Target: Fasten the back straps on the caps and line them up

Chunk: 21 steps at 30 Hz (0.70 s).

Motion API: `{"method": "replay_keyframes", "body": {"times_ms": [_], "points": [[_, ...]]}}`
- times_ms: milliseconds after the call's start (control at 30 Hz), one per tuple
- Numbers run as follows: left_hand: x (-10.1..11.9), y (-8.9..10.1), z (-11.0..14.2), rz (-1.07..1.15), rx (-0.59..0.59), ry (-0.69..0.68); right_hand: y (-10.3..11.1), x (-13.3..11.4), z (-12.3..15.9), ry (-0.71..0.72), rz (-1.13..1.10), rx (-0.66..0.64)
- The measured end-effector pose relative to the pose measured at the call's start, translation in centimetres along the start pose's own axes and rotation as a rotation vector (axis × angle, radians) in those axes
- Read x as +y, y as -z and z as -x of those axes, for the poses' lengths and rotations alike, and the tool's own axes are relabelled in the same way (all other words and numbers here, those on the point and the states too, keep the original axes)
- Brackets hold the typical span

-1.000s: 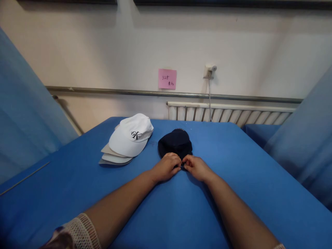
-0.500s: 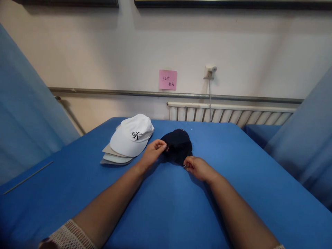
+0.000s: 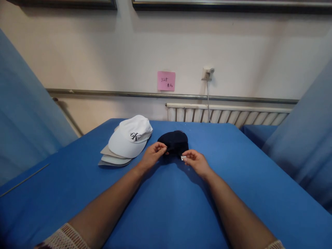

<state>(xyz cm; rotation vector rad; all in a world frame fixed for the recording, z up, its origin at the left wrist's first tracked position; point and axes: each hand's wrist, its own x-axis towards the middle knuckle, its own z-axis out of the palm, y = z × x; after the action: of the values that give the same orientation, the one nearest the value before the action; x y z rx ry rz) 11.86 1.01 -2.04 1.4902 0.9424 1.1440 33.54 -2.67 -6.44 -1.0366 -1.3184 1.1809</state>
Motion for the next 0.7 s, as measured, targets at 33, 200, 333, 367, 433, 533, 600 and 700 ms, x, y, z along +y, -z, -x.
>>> {"method": "replay_keyframes", "body": {"times_ms": [33,200,333,367,433,533,600,700], "points": [[0.0,-0.1,0.1,-0.007,-0.023,-0.006,0.0,-0.2,-0.1,-0.015,-0.025,0.032],[0.1,0.8,-0.5,0.077,0.09,-0.055,0.2,-0.3,-0.2,-0.054,-0.053,0.121],[-0.2,2.2,-1.1,0.278,0.199,-0.005,0.2,-0.2,-0.2,-0.082,-0.071,0.116],[-0.4,2.4,-1.2,0.318,0.198,0.017,0.2,-0.2,-0.2,-0.085,-0.073,0.109],[-0.6,2.7,-1.3,0.373,0.193,0.043,0.3,-0.2,-0.2,-0.089,-0.07,0.09],[-0.7,2.8,-1.4,0.384,0.179,0.04,0.3,0.1,-0.2,-0.094,-0.056,0.061],[-0.4,2.8,-1.2,0.336,0.172,0.014,0.4,0.3,-0.3,-0.096,-0.044,0.042],[0.5,3.1,-0.8,0.209,0.049,0.012,0.6,0.7,-0.4,-0.108,-0.033,0.01]]}}
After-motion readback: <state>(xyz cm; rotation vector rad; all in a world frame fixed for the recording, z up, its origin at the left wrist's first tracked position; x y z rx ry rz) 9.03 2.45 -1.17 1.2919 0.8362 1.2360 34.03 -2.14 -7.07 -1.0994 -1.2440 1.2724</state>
